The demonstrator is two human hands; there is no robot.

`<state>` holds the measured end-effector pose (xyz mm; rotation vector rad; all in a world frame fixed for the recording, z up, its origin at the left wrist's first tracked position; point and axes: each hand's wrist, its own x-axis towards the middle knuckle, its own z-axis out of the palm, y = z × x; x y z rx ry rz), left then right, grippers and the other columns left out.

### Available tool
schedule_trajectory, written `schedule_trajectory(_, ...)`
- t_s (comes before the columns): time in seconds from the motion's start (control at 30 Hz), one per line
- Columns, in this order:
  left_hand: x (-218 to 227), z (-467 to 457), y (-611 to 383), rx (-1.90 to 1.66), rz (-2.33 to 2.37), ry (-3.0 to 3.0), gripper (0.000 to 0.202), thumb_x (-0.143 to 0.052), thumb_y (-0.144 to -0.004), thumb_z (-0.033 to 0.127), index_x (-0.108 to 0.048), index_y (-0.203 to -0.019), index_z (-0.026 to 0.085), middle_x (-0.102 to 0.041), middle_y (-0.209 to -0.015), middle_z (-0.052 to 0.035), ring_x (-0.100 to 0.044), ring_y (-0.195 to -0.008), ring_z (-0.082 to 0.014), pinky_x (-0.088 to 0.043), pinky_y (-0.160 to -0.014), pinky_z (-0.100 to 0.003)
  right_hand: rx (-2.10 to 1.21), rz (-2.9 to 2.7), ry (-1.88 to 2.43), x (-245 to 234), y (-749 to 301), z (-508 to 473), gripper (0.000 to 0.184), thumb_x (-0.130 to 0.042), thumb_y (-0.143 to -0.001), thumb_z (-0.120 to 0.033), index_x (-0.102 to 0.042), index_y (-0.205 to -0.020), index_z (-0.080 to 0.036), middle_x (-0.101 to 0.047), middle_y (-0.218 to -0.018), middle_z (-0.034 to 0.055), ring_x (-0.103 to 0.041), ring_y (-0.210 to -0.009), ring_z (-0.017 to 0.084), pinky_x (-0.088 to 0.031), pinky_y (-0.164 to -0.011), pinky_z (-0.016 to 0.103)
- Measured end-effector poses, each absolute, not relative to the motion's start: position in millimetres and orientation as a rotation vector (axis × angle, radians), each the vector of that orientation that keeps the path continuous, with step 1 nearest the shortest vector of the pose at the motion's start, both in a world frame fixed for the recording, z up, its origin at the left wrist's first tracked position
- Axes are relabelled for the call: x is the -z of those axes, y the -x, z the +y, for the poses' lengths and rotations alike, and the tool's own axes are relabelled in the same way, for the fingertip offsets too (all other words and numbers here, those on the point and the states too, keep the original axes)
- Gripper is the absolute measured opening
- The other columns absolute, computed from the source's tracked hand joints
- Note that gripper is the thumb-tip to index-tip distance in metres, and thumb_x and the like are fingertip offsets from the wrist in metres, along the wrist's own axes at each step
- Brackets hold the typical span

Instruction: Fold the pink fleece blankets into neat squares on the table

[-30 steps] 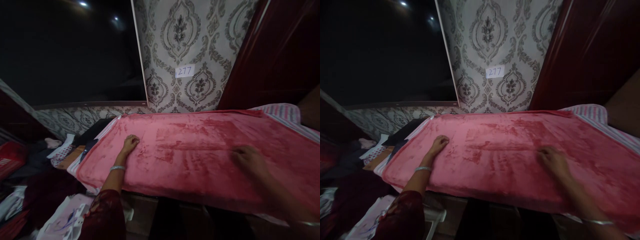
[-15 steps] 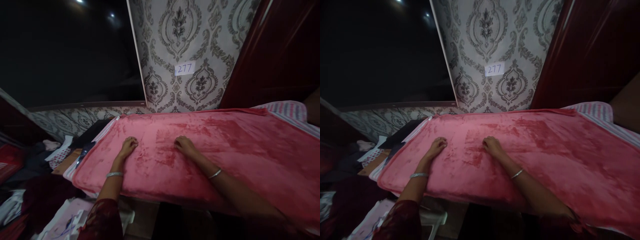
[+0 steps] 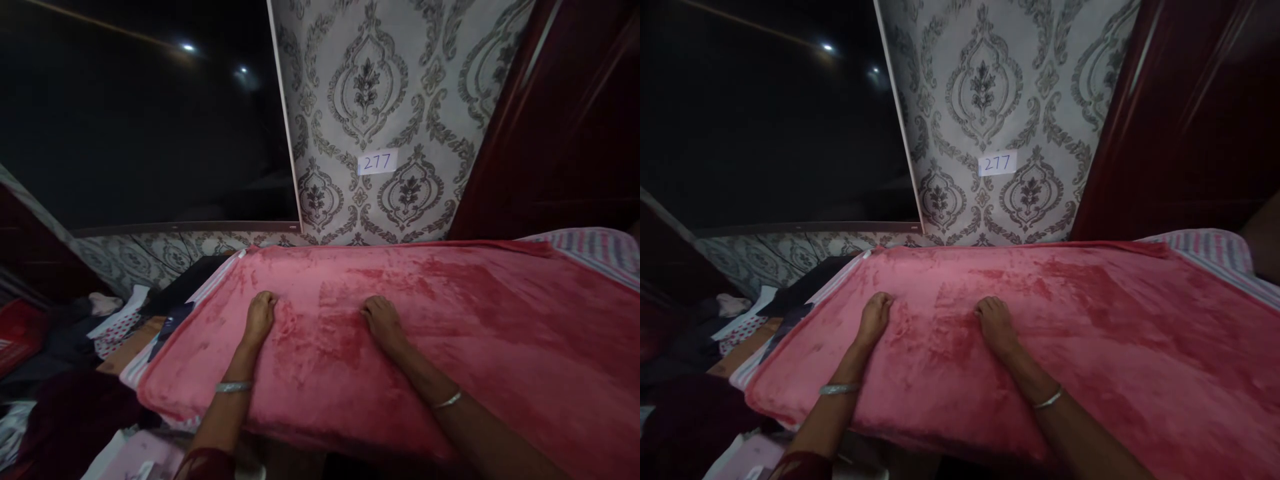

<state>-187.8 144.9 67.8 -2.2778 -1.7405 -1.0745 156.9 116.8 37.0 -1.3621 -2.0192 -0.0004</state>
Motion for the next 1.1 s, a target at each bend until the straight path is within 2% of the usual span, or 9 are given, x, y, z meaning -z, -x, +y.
schedule_trajectory(0.23, -72.2, 145.9, 183.0, 0.959, -1.785, 2.225, 0.015, -0.045, -0.085, 0.014, -0.054, -0.077, 0.022, -0.063, -0.081, -0.0101, -0.058, -0.086, -0.0266, -0.044, -0.080, -0.040, -0.104, -2.047, 1.500, -37.3, -157.7, 115.3, 0.017, -0.049, -0.092, -0.013, -0.064, -0.085, -0.017, -0.066, -0.090, 0.0093, -0.056, -0.088, 0.022, -0.038, -0.080, 0.032)
schedule_trajectory(0.37, -73.0, 145.6, 181.9, 0.933, -1.796, 2.220, 0.016, -0.044, -0.086, 0.013, -0.055, -0.079, 0.022, -0.063, -0.084, -0.0105, -0.057, -0.088, -0.0267, -0.044, -0.082, -0.040, -0.102, -2.127, 1.381, -46.4, -145.9, 110.1, 0.017, -0.053, -0.094, -0.022, -0.066, -0.104, -0.017, -0.066, -0.105, 0.0110, -0.055, -0.100, 0.024, -0.039, -0.087, 0.034)
schedule_trajectory(0.47, -73.5, 143.9, 181.3, 0.926, -1.794, 2.213, 0.017, -0.043, -0.086, 0.011, -0.056, -0.081, 0.021, -0.063, -0.086, -0.0105, -0.057, -0.089, -0.0264, -0.044, -0.082, -0.040, -0.108, -2.221, 1.263, -59.7, -119.6, 108.2, 0.030, -0.060, -0.092, -0.032, -0.063, -0.119, -0.019, -0.064, -0.115, 0.0112, -0.053, -0.107, 0.025, -0.040, -0.091, 0.036)
schedule_trajectory(0.57, -73.6, 142.5, 181.0, 0.918, -1.787, 2.212, 0.018, -0.043, -0.087, 0.012, -0.056, -0.081, 0.021, -0.063, -0.085, -0.0100, -0.056, -0.088, -0.0258, -0.044, -0.082, -0.040, -0.136, -2.273, 1.290, -71.0, -85.9, 112.2, 0.042, -0.067, -0.087, -0.038, -0.061, -0.124, -0.020, -0.061, -0.120, 0.0120, -0.052, -0.111, 0.027, -0.040, -0.091, 0.037)
schedule_trajectory(0.63, -73.0, 142.2, 180.8, 0.910, -1.782, 2.218, 0.018, -0.043, -0.088, 0.012, -0.056, -0.080, 0.021, -0.062, -0.084, -0.0096, -0.056, -0.088, -0.0256, -0.044, -0.082, -0.040, -0.161, -2.283, 1.355, -72.8, -67.3, 116.8, 0.038, -0.069, -0.086, -0.036, -0.063, -0.119, -0.020, -0.062, -0.118, 0.0120, -0.052, -0.111, 0.027, -0.040, -0.090, 0.037)
schedule_trajectory(0.77, -69.5, 142.3, 179.6, 0.874, -1.772, 2.257, 0.018, -0.044, -0.088, 0.012, -0.057, -0.080, 0.021, -0.062, -0.084, -0.0097, -0.057, -0.089, -0.0253, -0.044, -0.083, -0.039, -0.188, -2.269, 1.426, -62.1, -51.2, 123.9, 0.008, -0.061, -0.091, -0.021, -0.067, -0.096, -0.020, -0.066, -0.104, 0.0095, -0.055, -0.103, 0.024, -0.040, -0.086, 0.035)
schedule_trajectory(0.93, -62.1, 140.0, 177.9, 0.809, -1.784, 2.318, 0.018, -0.045, -0.091, 0.015, -0.061, -0.083, 0.019, -0.064, -0.085, -0.0101, -0.059, -0.089, -0.0245, -0.045, -0.081, -0.038, -0.143, -2.179, 1.357, -44.8, -56.4, 128.8, 0.012, -0.055, -0.093, -0.014, -0.064, -0.086, -0.019, -0.067, -0.095, 0.0090, -0.058, -0.094, 0.023, -0.041, -0.083, 0.034)
schedule_trajectory(1.1, -64.2, 133.3, 203.6, 0.804, -1.795, 2.364, 0.024, -0.042, -0.092, 0.016, -0.066, -0.095, 0.020, -0.069, -0.099, -0.0096, -0.061, -0.097, -0.0218, -0.047, -0.087, -0.037, -0.154, -2.183, 1.317, -35.0, -59.5, 134.3, 0.015, -0.054, -0.091, -0.011, -0.061, -0.080, -0.020, -0.067, -0.089, 0.0080, -0.059, -0.088, 0.022, -0.042, -0.081, 0.032)
